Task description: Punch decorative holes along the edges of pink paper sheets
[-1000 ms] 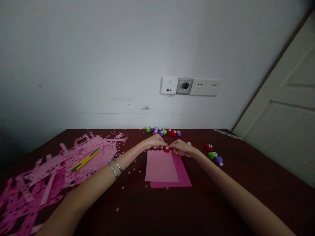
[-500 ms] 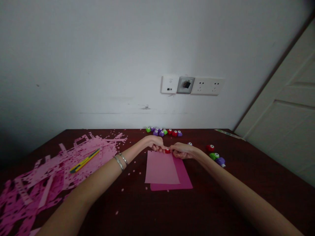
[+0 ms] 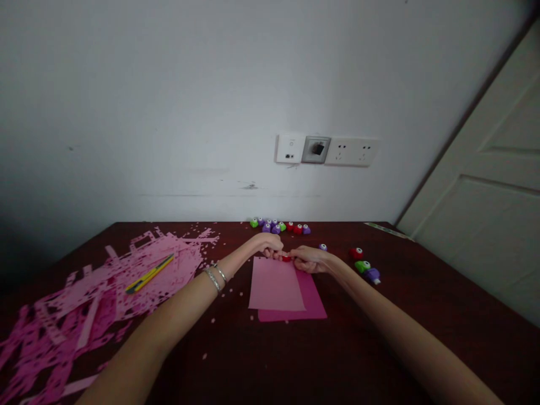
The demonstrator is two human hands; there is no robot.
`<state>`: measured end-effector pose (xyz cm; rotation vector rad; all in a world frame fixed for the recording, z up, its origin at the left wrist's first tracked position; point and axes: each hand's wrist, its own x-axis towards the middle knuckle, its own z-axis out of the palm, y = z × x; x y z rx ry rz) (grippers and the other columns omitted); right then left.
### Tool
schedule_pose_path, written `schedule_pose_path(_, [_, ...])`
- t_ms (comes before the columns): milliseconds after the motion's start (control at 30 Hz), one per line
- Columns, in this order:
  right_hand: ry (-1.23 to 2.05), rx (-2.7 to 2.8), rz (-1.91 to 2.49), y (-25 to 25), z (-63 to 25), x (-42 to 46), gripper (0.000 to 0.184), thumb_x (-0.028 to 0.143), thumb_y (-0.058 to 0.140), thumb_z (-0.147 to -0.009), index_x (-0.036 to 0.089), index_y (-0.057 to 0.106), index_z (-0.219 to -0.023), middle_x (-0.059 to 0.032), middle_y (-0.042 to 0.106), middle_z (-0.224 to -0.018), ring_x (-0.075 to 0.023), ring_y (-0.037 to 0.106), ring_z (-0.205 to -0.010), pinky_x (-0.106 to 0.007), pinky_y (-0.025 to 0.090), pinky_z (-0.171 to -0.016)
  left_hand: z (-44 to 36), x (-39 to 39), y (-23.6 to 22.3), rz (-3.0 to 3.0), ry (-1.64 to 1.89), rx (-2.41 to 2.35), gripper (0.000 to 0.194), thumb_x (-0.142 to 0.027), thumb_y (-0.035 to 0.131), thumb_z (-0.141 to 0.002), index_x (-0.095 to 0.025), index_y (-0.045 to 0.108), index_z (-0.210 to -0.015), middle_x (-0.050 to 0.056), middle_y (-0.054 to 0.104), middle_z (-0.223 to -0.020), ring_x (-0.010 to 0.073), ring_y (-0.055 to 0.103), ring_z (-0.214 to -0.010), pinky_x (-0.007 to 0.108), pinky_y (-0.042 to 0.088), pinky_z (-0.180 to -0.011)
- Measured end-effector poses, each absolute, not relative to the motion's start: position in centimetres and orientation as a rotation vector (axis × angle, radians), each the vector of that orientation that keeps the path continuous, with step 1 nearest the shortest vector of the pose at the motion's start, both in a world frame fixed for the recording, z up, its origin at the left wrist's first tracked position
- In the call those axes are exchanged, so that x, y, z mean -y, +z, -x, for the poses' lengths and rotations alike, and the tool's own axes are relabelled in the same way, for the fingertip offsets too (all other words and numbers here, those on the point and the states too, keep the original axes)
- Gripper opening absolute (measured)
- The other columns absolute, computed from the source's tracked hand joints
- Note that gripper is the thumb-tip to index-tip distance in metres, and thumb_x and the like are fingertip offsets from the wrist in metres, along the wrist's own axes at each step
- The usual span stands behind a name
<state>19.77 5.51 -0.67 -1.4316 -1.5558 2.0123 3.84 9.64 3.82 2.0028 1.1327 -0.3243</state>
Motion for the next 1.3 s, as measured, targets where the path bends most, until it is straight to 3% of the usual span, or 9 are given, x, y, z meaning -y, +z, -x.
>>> schedule_pose_path(133, [1.991,1.576,1.395,-0.4,-20.1,-4.9,0.041,0.032,0.034,-0.088,0.018,0.036,-0.050,0.0086,0.027,-0.032,-0.0018,0.014,-0.027,-0.015,0.007,-0.028,-2.5,-8.5,3.7,-1.980,-0.159,-1.158,0.028,-0.035,0.054,-0.076,-0.012,0.055,-0.060,-0.002,0.046,-0.049,0.0048,0.034,-0.038,0.019,0.025,-0.038])
schedule_pose_path(233, [1.841,1.593,1.296,-0.4,-20.4,-4.0,0.032,0.040,0.045,-0.083,0.017,0.043,-0.061,0.0088,0.035,-0.038,-0.0016,0.017,-0.029,-0.016,0.009,-0.029,-0.9,-6.9,2.9,-2.047,0.186,-1.138,0.038,-0.046,0.048,-0.079,-0.013,0.058,-0.065,-0.001,0.051,-0.051,0.0068,0.039,-0.040,0.021,0.030,-0.041])
schedule_pose_path(400, [1.145,1.755,1.410,-1.1,-19.9,-3.4,0.034,0.049,0.059,-0.072,0.016,0.050,-0.069,0.0061,0.043,-0.047,-0.0047,0.033,-0.037,-0.018,0.020,-0.035,1.3,-2.4,1.4,-2.445,0.625,-1.225,0.030,-0.039,0.043,-0.083,-0.015,0.062,-0.083,0.006,0.064,-0.083,0.0173,0.057,-0.079,0.029,0.043,-0.069])
schedule_pose_path(533, [0.606,2.046,1.360,-1.7,-19.2,-3.9,0.033,0.043,0.062,-0.069,0.015,0.061,-0.084,-0.0034,0.058,-0.075,-0.0129,0.052,-0.065,-0.024,0.040,-0.058,2.5,0.9,0.6,-2.787,0.423,-0.971,0.040,-0.042,0.037,-0.088,-0.015,0.056,-0.110,0.012,0.051,-0.122,0.0239,0.041,-0.116,0.039,0.029,-0.098])
schedule_pose_path(633, [0.455,2.200,1.350,-2.0,-18.9,-4.3,0.031,0.038,0.063,-0.070,0.014,0.063,-0.090,-0.0081,0.059,-0.089,-0.0180,0.054,-0.079,-0.029,0.041,-0.072,3.1,2.2,0.0,-2.816,0.135,-0.913,0.061,-0.054,0.028,-0.088,-0.014,0.035,-0.133,0.016,0.025,-0.142,0.0304,0.015,-0.132,0.046,0.016,-0.104])
schedule_pose_path(733, [0.412,2.234,1.389,-2.0,-18.9,-4.5,0.028,0.035,0.061,-0.072,0.013,0.063,-0.089,-0.0093,0.059,-0.090,-0.0197,0.054,-0.082,-0.031,0.041,-0.076,3.3,2.9,-0.5,-2.770,-0.023,-0.904,0.072,-0.061,0.020,-0.086,-0.014,0.018,-0.140,0.017,0.007,-0.147,0.0330,-0.002,-0.134,0.048,0.012,-0.105])
schedule_pose_path(1000, [0.301,2.127,1.438,-1.9,-20.2,-4.5,0.033,0.044,0.058,-0.074,0.013,0.064,-0.084,-0.0106,0.060,-0.088,-0.0216,0.054,-0.084,-0.032,0.042,-0.077,3.0,3.4,-0.7,-2.731,-0.038,-0.903,0.076,-0.065,0.014,-0.083,-0.016,0.014,-0.141,0.018,0.002,-0.147,0.0333,-0.002,-0.133,0.047,0.011,-0.105])
schedule_pose_path(1300, [0.427,2.164,1.383,-1.9,-20.6,-4.5,0.028,0.036,0.064,-0.069,0.016,0.065,-0.089,-0.0092,0.061,-0.091,-0.0225,0.055,-0.084,-0.034,0.042,-0.078,3.1,3.6,-0.5,-2.760,-0.083,-0.914,0.071,-0.062,0.014,-0.086,-0.018,0.014,-0.141,0.015,0.006,-0.147,0.0341,0.003,-0.133,0.047,0.014,-0.104])
